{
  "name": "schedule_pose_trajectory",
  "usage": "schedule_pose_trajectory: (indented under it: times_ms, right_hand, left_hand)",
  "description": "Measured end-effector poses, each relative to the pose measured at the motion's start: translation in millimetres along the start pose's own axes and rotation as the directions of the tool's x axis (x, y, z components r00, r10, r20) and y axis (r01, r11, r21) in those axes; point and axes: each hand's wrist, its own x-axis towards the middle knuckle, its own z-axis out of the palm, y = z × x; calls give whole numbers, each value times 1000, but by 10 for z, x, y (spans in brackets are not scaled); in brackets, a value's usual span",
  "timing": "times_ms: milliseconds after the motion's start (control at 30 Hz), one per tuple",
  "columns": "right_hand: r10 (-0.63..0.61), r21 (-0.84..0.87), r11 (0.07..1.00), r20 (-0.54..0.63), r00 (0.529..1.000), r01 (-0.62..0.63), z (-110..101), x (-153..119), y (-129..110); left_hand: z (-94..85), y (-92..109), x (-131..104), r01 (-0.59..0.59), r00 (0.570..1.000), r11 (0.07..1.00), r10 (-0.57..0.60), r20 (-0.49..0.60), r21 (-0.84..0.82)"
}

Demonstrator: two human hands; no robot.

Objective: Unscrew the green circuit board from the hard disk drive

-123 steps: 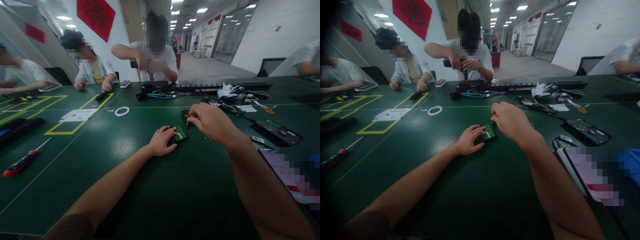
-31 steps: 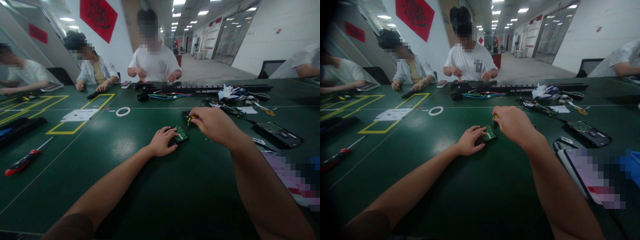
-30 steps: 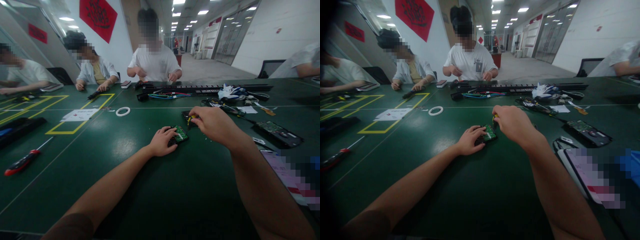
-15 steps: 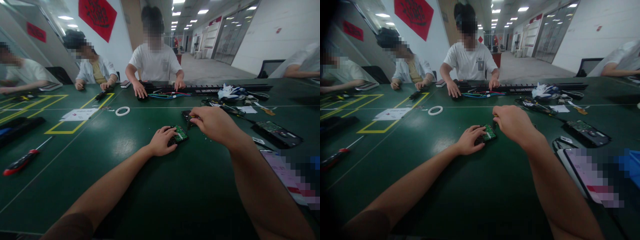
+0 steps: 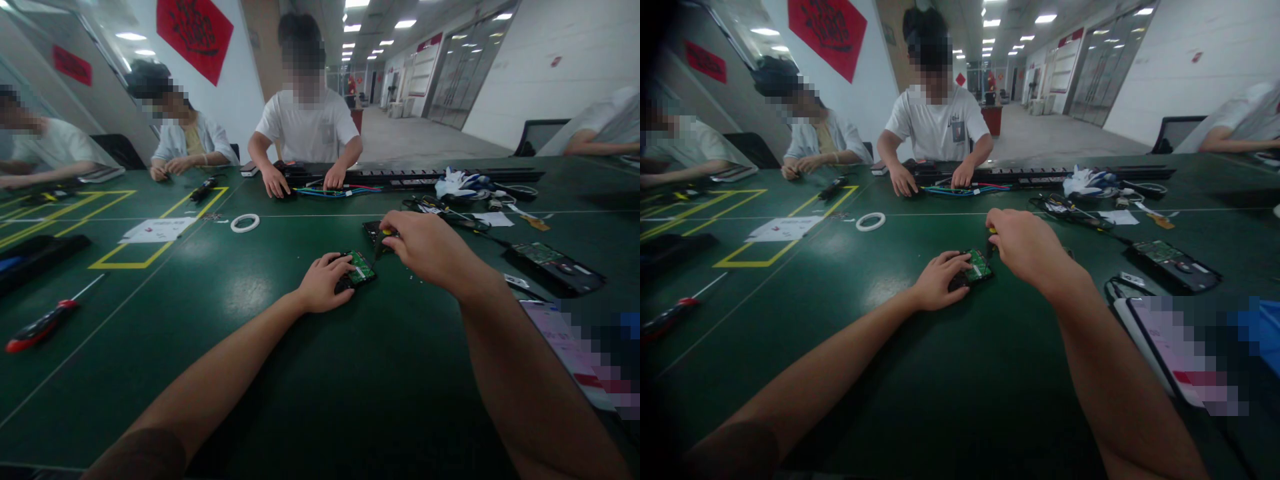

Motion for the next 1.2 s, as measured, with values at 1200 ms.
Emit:
schedule_pose_trajectory:
  times_ms: [1200]
  right_hand:
    - [-35, -21, 999, -10, 999, 35, 44, 9, 49]
  left_hand:
    - [-16, 19, 8, 5, 1000, 1000, -5, 7, -3]
